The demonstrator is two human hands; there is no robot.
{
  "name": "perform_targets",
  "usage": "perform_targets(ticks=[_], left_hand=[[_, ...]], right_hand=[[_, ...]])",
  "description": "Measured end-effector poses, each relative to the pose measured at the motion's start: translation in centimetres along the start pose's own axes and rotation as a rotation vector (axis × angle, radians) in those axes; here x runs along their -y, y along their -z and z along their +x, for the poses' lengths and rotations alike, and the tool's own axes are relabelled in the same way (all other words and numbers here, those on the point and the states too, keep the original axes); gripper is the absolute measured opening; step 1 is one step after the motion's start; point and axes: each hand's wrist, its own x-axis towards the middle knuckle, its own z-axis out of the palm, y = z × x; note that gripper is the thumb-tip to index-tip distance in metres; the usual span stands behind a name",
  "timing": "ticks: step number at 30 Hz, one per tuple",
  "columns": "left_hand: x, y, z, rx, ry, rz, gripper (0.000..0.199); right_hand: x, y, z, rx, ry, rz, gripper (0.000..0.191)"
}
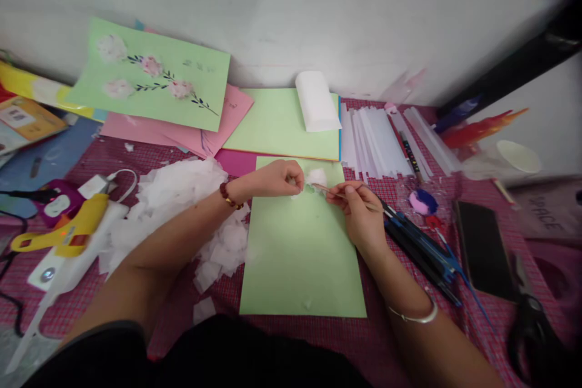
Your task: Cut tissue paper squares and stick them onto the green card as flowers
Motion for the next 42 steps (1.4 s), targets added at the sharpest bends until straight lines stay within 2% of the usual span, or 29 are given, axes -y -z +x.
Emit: perform_targets(ticks=[2,6,9,12,18,22,25,29,32,35,38,42], left_hand=[[0.0,0.3,-0.2,0.004,-0.015,-0.063,0.007],[-0.1,1.3,-0.9,0.139,0.098,-0.447,0.004],[0.3,1.2,-0.8,0.090,0.152,-0.558,0.010],[0.8,0.5,-0.3,0.051,0.181,-0.476,0.013],[0.9,0.3,-0.3,0.098,0.146,-0.172,0.034],[0.5,0.5,-0.5,0.033,0.183,-0.110,0.021],[0.3,-0.2,-0.1,0.003,0.146,-0.087,0.010],[0.5,-1.8,0.8,-0.112,0.057,0.044,0.015],[0.7,-2.8,1.4,-0.147,0.078,0.073,0.016],[0.8,-3.2,1.8,-0.172,0.097,0.043,0.013],[0.7,-2.9,1.7,-0.156,0.101,-0.010,0.011],[0.5,-1.8,1.3,-0.006,0.128,-0.106,0.014]], right_hand=[[0.1,-0.1,0.0,-0.003,-0.009,0.006,0.013],[0.4,-0.2,0.0,-0.003,-0.021,0.020,0.013],[0.5,-0.4,0.1,-0.006,-0.027,0.052,0.012],[0.5,-0.4,0.2,-0.007,-0.037,0.076,0.011],[0.6,-0.3,0.2,-0.016,-0.041,0.049,0.012],[0.5,-0.3,0.2,-0.016,-0.024,0.019,0.013],[0.4,-0.3,0.2,-0.014,-0.020,0.011,0.012],[0.5,-0.3,0.2,-0.010,-0.030,0.021,0.012],[0.8,-0.2,0.1,-0.017,-0.026,0.058,0.011],[1.3,-0.2,-0.1,-0.055,0.046,0.085,0.012],[1.7,-0.2,-0.3,-0.061,0.107,0.069,0.013],[1.7,-0.2,-0.5,-0.051,0.120,0.056,0.013]])
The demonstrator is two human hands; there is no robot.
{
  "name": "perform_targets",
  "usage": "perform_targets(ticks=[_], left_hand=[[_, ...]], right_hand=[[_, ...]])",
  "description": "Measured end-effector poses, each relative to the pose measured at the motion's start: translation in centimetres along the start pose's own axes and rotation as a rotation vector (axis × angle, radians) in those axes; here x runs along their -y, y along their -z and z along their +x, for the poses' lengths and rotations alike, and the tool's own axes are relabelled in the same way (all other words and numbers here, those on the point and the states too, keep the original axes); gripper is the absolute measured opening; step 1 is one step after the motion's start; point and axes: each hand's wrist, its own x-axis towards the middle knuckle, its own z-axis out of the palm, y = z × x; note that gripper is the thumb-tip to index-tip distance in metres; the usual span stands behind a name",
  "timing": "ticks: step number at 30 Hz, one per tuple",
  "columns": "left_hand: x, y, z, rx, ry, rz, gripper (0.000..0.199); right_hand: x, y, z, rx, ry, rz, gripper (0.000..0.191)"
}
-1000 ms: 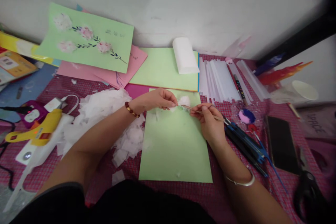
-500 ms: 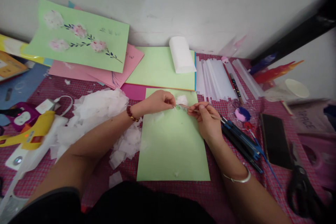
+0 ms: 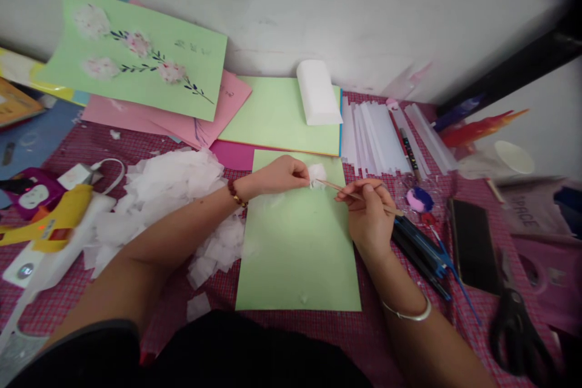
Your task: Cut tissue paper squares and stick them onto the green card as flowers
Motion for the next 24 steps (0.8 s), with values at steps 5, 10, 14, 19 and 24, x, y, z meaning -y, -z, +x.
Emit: perform_targets(ticks=[5,10,14,19,24], left_hand=[[0.0,-0.3,0.2,-0.004,-0.018,0.095,0.014],[-0.1,-1.6,0.5,-0.171,-0.045,0.209,0.011],[-0.1,-1.7,0.5,-0.187,-0.044,0.192,0.012],[0.0,-1.7,0.6,-0.185,-0.034,0.214,0.012],[-0.1,-1.8,0.6,-0.186,-0.046,0.211,0.013]], right_hand=[[-0.1,0.1,0.0,0.011,0.010,-0.047,0.013],[-0.2,0.1,-0.4,0.024,0.054,-0.110,0.013],[-0.2,0.1,-1.0,0.050,0.133,-0.263,0.015],[0.0,0.0,-1.2,0.114,0.214,-0.517,0.019],[0.1,-0.2,-1.1,0.180,0.274,-0.632,0.019]])
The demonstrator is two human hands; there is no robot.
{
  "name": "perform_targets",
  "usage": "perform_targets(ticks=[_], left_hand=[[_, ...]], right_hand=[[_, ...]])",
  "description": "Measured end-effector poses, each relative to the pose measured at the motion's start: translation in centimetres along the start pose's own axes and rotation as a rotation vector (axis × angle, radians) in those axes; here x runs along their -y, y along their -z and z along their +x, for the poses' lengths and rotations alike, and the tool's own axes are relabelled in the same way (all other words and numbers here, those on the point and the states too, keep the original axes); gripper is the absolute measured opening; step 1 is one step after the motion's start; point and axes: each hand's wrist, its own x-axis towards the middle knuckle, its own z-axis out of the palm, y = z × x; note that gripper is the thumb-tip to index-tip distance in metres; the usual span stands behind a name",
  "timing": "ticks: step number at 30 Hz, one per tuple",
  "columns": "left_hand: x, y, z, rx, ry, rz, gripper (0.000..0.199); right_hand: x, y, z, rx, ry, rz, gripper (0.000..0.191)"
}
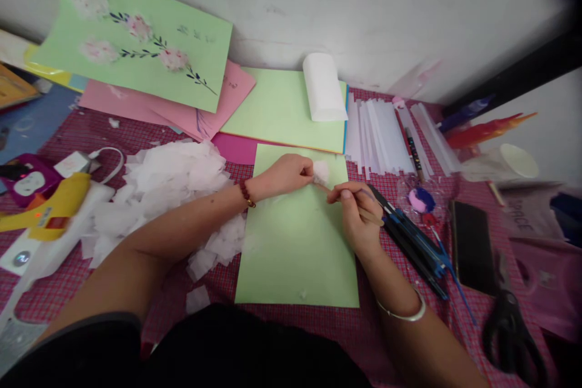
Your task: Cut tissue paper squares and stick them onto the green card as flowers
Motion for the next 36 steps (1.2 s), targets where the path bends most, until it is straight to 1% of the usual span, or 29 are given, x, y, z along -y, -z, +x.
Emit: perform_targets(ticks=[5,9,12,15,16,17,19,21,22,23,25,28,31,33,36], left_hand=[[0.2,0.2,0.1,0.029,0.006,-0.008,0.010],[0.5,0.9,0.2,0.046,0.035,-0.098,0.004],[0.5,1.2,0.1,0.077,0.071,-0.168,0.005],[0.5,1.2,0.0,0.086,0.070,-0.195,0.006],[0.6,1.3,0.0,0.091,0.071,-0.219,0.006],[0.7,1.4,0.0,0.107,0.068,-0.258,0.005],[1.2,2.2,-0.1,0.157,0.047,-0.346,0.006],[1.8,3.4,-0.2,0.205,0.018,-0.368,0.011],[2.1,4.2,-0.3,0.224,0.007,-0.337,0.012],[2.4,5.0,-0.4,0.241,-0.001,-0.288,0.013],[3.0,6.4,-0.5,0.290,-0.016,-0.179,0.014],[3.5,7.5,-0.7,0.407,-0.046,-0.068,0.016],[3.3,7.2,-0.9,0.508,-0.083,0.026,0.027],[2.9,6.6,-1.0,0.527,-0.112,0.110,0.030],[2.4,5.9,-1.1,0.510,-0.142,0.181,0.018]], right_hand=[[0.1,-0.2,0.0,0.060,0.083,-0.100,0.020],[-0.1,-0.2,-0.2,0.114,0.148,-0.189,0.019],[-0.5,-0.2,-0.4,0.167,0.207,-0.213,0.019],[-0.6,-0.2,-0.7,0.216,0.235,-0.191,0.019],[-0.5,-0.2,-0.7,0.213,0.224,-0.169,0.017],[-0.4,-0.1,-0.7,0.184,0.194,-0.136,0.016],[-0.2,0.1,-0.5,0.038,0.075,0.004,0.014],[-0.2,0.3,0.0,-0.139,-0.086,0.253,0.015],[-0.2,0.3,0.2,-0.195,-0.163,0.385,0.014],[-0.2,0.3,0.4,-0.218,-0.225,0.499,0.013],[-0.3,0.2,0.7,-0.187,-0.300,0.625,0.011],[-0.4,-0.1,0.6,-0.107,-0.331,0.639,0.010],[-0.5,-0.3,0.2,-0.022,-0.333,0.592,0.011],[-0.6,-0.5,0.0,0.013,-0.327,0.556,0.011],[-0.8,-0.5,-0.1,0.021,-0.307,0.534,0.011]])
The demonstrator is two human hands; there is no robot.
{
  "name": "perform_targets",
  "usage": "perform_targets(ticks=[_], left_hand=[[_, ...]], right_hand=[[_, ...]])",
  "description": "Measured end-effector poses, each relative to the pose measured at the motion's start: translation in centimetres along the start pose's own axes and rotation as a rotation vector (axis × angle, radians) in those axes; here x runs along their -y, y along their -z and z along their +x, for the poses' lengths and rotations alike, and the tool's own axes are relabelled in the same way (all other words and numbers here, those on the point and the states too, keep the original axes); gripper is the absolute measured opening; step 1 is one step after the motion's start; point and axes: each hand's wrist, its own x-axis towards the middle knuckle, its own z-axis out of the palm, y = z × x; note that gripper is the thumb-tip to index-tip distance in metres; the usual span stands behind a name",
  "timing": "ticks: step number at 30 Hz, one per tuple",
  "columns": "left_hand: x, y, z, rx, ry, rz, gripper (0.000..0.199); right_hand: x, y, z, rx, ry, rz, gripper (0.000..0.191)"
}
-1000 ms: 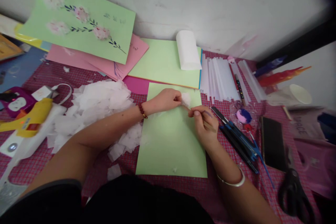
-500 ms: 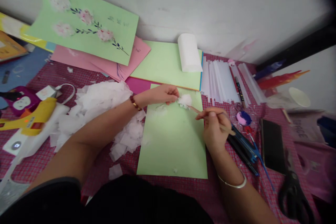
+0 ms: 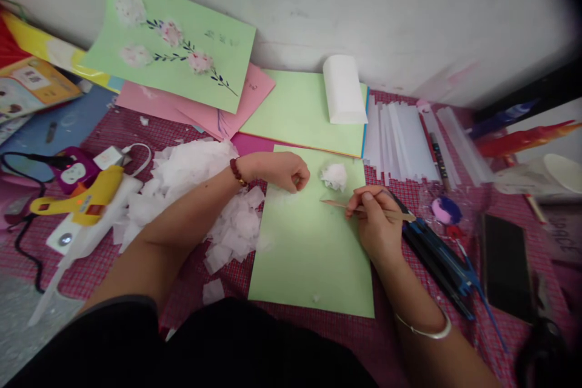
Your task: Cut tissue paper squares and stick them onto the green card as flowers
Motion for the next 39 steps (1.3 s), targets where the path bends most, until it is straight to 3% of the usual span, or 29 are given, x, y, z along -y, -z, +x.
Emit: perform_targets(ticks=[5,9,12,17,26,30,34,39], left_hand=[[0.2,0.9,-0.4,-0.083,-0.112,-0.137,0.006],[0.6,1.7,-1.0,-0.084,-0.078,-0.225,0.009],[0.4,1.5,-0.9,-0.031,-0.018,-0.109,0.012],[-0.2,0.3,-0.4,-0.039,0.087,0.203,0.009],[0.6,2.2,-1.9,-0.113,-0.028,-0.085,0.012],[0.2,1.4,-1.3,-0.066,0.053,0.028,0.024],[0.0,0.1,-0.3,-0.067,0.076,0.165,0.015],[0.5,0.7,-0.7,-0.042,0.033,0.104,0.013]], right_hand=[[0.2,0.1,0.1,-0.017,0.012,0.033,0.013],[0.3,0.0,0.1,-0.021,0.011,0.040,0.013],[0.3,-0.1,0.1,-0.009,0.011,0.044,0.013],[0.1,0.0,0.1,0.003,0.015,0.023,0.013],[0.1,0.0,0.1,-0.020,0.021,-0.006,0.012],[0.0,0.0,0.1,-0.006,0.022,-0.032,0.011],[0.1,0.0,0.0,0.007,0.024,-0.045,0.012],[0.0,0.0,0.0,-0.001,0.026,-0.052,0.012]])
